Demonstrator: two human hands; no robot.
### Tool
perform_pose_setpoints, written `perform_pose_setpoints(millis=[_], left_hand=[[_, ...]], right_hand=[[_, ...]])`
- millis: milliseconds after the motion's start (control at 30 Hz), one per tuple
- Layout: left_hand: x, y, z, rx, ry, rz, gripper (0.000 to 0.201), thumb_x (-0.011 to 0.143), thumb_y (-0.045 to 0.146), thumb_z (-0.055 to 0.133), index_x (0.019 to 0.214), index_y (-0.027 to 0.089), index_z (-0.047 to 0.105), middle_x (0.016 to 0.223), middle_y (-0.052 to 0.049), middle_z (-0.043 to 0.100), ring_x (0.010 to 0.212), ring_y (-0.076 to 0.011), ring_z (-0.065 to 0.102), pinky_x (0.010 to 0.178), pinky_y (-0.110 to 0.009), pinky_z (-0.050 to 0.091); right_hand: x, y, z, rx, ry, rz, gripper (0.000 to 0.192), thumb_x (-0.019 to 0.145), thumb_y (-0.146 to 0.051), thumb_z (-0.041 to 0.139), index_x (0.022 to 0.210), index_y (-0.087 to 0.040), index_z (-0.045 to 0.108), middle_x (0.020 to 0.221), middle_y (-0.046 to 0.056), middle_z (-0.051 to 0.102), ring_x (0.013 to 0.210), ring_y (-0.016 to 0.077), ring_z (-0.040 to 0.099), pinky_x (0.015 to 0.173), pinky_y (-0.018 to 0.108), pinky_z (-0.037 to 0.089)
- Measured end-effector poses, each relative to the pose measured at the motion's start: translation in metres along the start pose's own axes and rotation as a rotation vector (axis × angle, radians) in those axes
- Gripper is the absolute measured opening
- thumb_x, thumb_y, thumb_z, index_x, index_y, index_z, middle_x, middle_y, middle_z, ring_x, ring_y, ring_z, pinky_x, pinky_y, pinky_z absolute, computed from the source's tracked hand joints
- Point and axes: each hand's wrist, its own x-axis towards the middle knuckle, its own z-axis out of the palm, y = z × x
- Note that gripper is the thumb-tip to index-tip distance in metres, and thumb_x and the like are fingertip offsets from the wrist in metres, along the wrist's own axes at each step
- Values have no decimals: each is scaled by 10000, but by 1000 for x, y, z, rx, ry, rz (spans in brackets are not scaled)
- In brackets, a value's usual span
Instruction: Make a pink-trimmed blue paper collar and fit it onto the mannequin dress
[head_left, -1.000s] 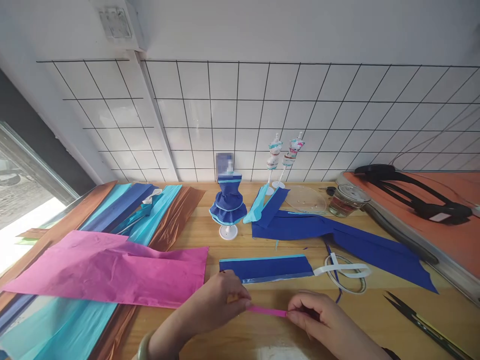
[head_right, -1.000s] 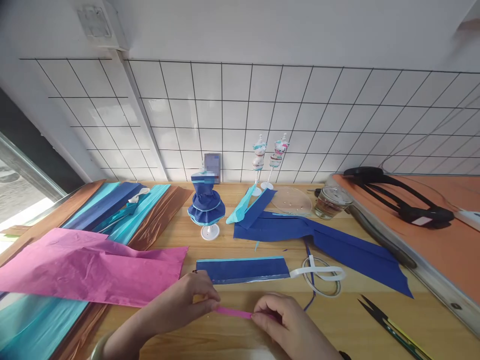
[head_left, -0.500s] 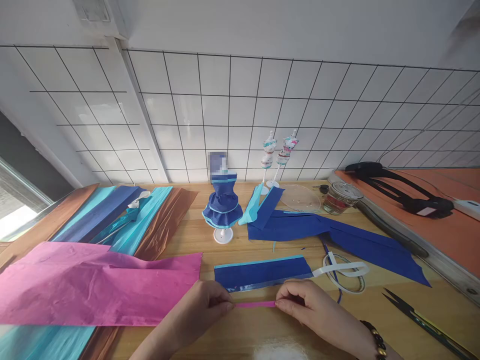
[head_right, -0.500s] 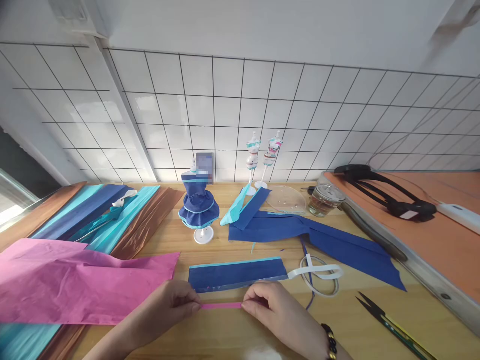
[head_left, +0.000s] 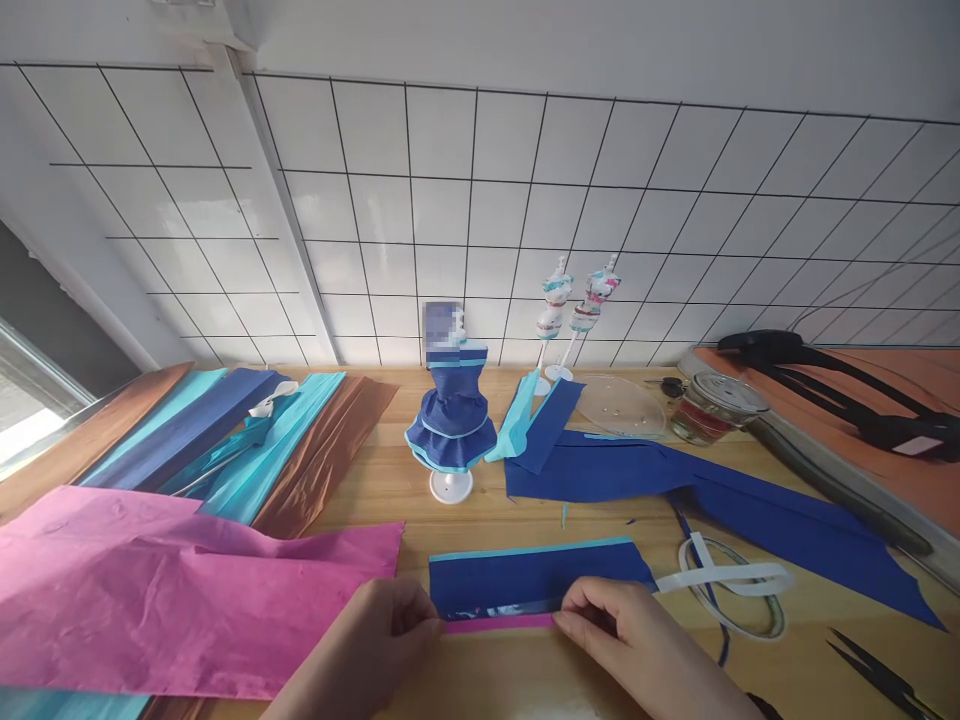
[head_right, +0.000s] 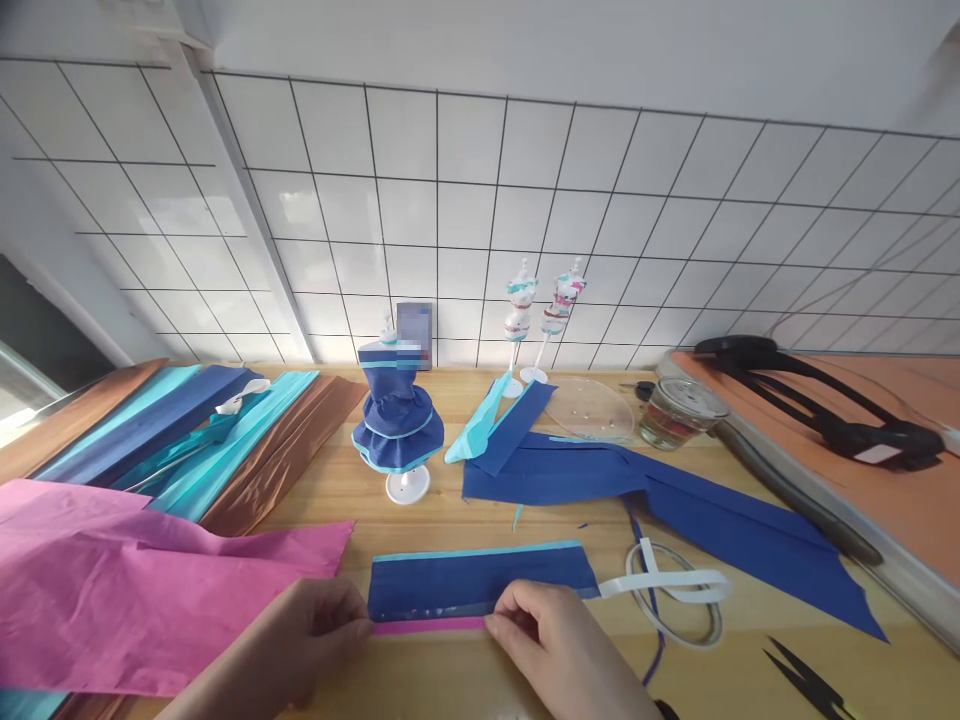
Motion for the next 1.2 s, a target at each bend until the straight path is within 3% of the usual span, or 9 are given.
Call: perform_pose_setpoints(millis=[133,400,667,1033,1200], left_hand=[[4,-1,3,67,82,-8,197,616,285,560,517,195,415,464,71,330,426,-81,322,398,-199,256],[3,-3,7,118,135,-23,182,615,233,526,506,184,389,477,70,321,478,-83,302,438,-201,213],[5,-6,5,108,79,20,131,676,226,480,557,183,446,457,73,372,394,-72,333,396,-202,234],[9,-10,7,126,159,46,165,638,219,506,511,189,406,432,80,353,390,-71,328,402,-208,240],[8,-10,4,110,117,32,121,643,200,499,531,179,456,418,82,393,371,-65,329,395,-201,240]], right_hand=[[0,6,-1,-34,10,43,242,812,-381,468,662,-221,570,636,-11,626,615,152,550,545,221,371],[-9,0,-11,-82,-1,94,277,836,-392,399,671,-226,548,642,-14,617,621,153,557,553,222,381],[-6,1,-11,-162,27,154,268,827,-401,387,647,-225,480,617,-16,598,600,152,543,542,227,367],[-4,7,-9,-195,22,155,271,842,-388,353,644,-223,435,532,-23,536,532,141,521,510,224,358],[-5,8,-9,-190,2,174,271,842,-404,352,654,-228,435,523,-29,531,539,143,519,515,225,360]])
